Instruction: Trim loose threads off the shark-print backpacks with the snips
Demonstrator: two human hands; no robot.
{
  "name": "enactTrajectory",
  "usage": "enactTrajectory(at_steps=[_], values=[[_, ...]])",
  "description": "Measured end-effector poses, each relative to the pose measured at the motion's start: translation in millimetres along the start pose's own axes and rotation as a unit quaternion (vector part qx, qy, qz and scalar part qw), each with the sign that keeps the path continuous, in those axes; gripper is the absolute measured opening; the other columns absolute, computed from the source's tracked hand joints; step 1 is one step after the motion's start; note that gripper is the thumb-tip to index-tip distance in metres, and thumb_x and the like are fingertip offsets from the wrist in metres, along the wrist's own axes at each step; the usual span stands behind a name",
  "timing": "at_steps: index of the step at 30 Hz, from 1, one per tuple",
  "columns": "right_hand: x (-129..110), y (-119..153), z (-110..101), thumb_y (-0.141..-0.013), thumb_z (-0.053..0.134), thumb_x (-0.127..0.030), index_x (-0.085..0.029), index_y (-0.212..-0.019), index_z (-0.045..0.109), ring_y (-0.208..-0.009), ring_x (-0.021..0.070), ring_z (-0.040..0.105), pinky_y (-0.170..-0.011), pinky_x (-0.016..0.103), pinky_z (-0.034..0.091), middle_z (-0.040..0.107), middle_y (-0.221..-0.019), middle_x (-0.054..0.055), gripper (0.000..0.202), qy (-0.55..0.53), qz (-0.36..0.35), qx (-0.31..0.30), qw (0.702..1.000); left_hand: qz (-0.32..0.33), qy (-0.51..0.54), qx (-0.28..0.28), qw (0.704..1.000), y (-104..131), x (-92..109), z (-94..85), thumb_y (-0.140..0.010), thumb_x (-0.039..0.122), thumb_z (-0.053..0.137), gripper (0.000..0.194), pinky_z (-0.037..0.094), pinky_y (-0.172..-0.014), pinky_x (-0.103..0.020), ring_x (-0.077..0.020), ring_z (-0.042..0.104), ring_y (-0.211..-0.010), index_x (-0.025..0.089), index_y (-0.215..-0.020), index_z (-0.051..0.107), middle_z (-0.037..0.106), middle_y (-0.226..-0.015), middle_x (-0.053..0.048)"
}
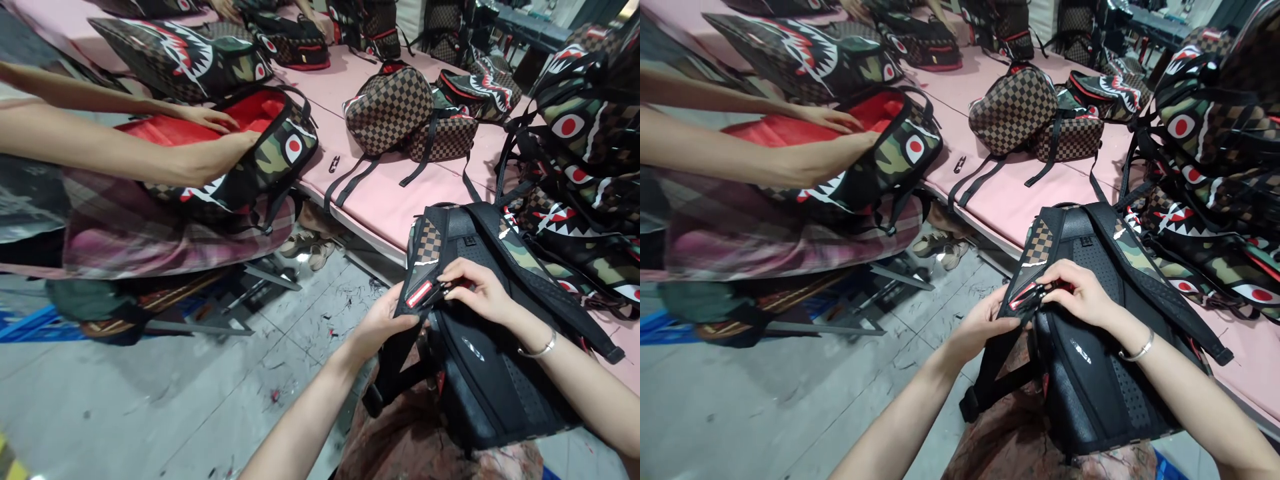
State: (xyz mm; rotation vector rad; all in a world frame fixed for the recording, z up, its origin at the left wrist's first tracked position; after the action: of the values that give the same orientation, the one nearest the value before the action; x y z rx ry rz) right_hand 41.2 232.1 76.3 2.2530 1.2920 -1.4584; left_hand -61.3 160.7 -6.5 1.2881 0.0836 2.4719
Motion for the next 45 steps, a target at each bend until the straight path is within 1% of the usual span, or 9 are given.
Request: enactTrajectory(at_steps=[7, 12, 17, 21, 26, 30, 35, 40, 45], values=[[35.0, 93.9, -82.1, -0.077, 0.060, -0.033, -0.022, -0.100, 0.055, -0.083, 0.0158, 0.053, -0.076, 0.029, 0.043, 0.057, -0.093, 0.003, 0.026, 0.016, 0.217, 0.196, 0.956, 0.011, -0.189, 0.200, 0.961, 4.4, -23.4, -49.3, -0.067, 0.042, 0.067, 0.067, 0.046, -0.088, -0.036, -0.0257, 0.055, -0.105, 0.018, -0.125, 0.045, 0.059, -0.116, -0.009], [48.8, 212.3, -177.8, -0.071, 0.061, -0.043, -0.017, -0.088, 0.060, -0.079, 0.0177, 0.054, -0.072, 0.031, 0.044, 0.060, -0.091, 0.006, 0.031, 0.108, 0.313, 0.395, 0.857, 0.157, -0.468, 0.353, 0.795, 35.8, 0.0, -48.8, -0.082, 0.046, 0.043, 0.045, 0.038, -0.097, -0.046, -0.0274, 0.051, -0.111, 0.016, -0.115, 0.055, 0.057, -0.116, -0.013], [72.0, 288.5, -184.8, -0.072, 0.055, -0.054, -0.013, -0.088, 0.066, -0.061, 0.0144, 0.050, -0.056, 0.028, 0.041, 0.058, -0.071, 0.003, 0.045, 0.052, 0.460, 0.293, 0.836, 0.348, -0.646, 0.013, 0.679, 49.6, -52.1, 70.7, -0.079, 0.028, 0.052, 0.047, 0.048, -0.086, -0.041, -0.0263, 0.058, -0.103, 0.023, -0.126, 0.046, 0.062, -0.113, -0.011], [69.8, 291.9, -168.3, -0.063, 0.068, -0.048, -0.012, -0.085, 0.064, -0.070, 0.0150, 0.053, -0.066, 0.028, 0.043, 0.059, -0.076, 0.002, 0.042, -0.033, 0.384, 0.249, 0.889, 0.362, -0.732, -0.153, 0.557, 53.9, -117.5, 133.6, -0.068, 0.042, 0.059, 0.078, 0.042, -0.086, -0.057, -0.0396, 0.052, -0.110, 0.022, -0.138, 0.032, 0.052, -0.128, -0.016], [60.1, 292.1, -160.3, -0.058, 0.073, -0.043, -0.012, -0.079, 0.061, -0.051, 0.0075, 0.040, -0.051, 0.022, 0.034, 0.044, -0.055, -0.006, 0.040, -0.086, 0.375, 0.263, 0.885, 0.330, -0.782, -0.146, 0.507, 43.7, -92.4, 135.1, -0.072, 0.019, 0.048, 0.074, 0.029, -0.100, -0.057, -0.0330, 0.043, -0.123, 0.026, -0.141, 0.022, 0.041, -0.138, -0.010], [39.9, 272.2, -121.8, -0.053, 0.078, -0.039, -0.014, -0.076, 0.056, -0.046, 0.0040, 0.028, -0.046, 0.019, 0.024, 0.031, -0.051, -0.010, 0.040, -0.178, 0.348, 0.272, 0.880, 0.304, -0.810, -0.201, 0.460, 38.2, -31.7, 91.1, -0.074, 0.008, 0.043, 0.067, 0.022, -0.106, -0.051, -0.0251, 0.043, -0.123, 0.028, -0.137, 0.032, 0.046, -0.136, -0.005], [25.8, 234.4, -35.9, -0.048, 0.081, -0.037, -0.016, -0.074, 0.053, -0.044, 0.0039, 0.024, -0.043, 0.019, 0.020, 0.030, -0.048, -0.011, 0.044, -0.281, 0.346, 0.254, 0.858, 0.268, -0.761, -0.056, 0.589, 37.4, 25.6, 55.4, -0.077, 0.017, 0.052, 0.043, 0.042, -0.095, -0.043, -0.0243, 0.057, -0.106, 0.027, -0.119, 0.054, 0.060, -0.118, -0.008], [19.8, 217.7, 0.1, -0.056, 0.077, -0.038, -0.015, -0.073, 0.058, -0.046, 0.0055, 0.026, -0.045, 0.021, 0.024, 0.030, -0.049, -0.009, 0.034, -0.211, 0.352, 0.282, 0.867, 0.236, -0.519, 0.044, 0.820, 27.8, -2.1, 97.2, -0.079, 0.026, 0.058, 0.021, 0.048, -0.088, -0.035, -0.0211, 0.057, -0.104, 0.022, -0.098, 0.065, 0.056, -0.119, -0.009], [6.7, 214.6, 0.7, -0.065, 0.070, -0.038, -0.017, -0.077, 0.061, -0.058, 0.0099, 0.046, -0.053, 0.022, 0.037, 0.053, -0.068, -0.001, 0.025, -0.136, 0.297, 0.312, 0.892, 0.180, -0.448, 0.055, 0.874, 3.1, -34.1, 125.2, -0.071, 0.031, 0.067, 0.025, 0.049, -0.084, -0.034, -0.0228, 0.055, -0.104, 0.022, -0.095, 0.068, 0.047, -0.128, -0.009]])
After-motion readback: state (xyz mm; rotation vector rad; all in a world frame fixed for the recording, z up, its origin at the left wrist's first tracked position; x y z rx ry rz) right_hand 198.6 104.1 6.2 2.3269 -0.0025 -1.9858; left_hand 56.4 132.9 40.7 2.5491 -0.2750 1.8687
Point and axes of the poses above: each hand's wrist, its own y-axis away from the middle knuckle, its own z-axis out of the palm, x = y × z, the point moved 8 cm from there along -y, towards the middle knuckle
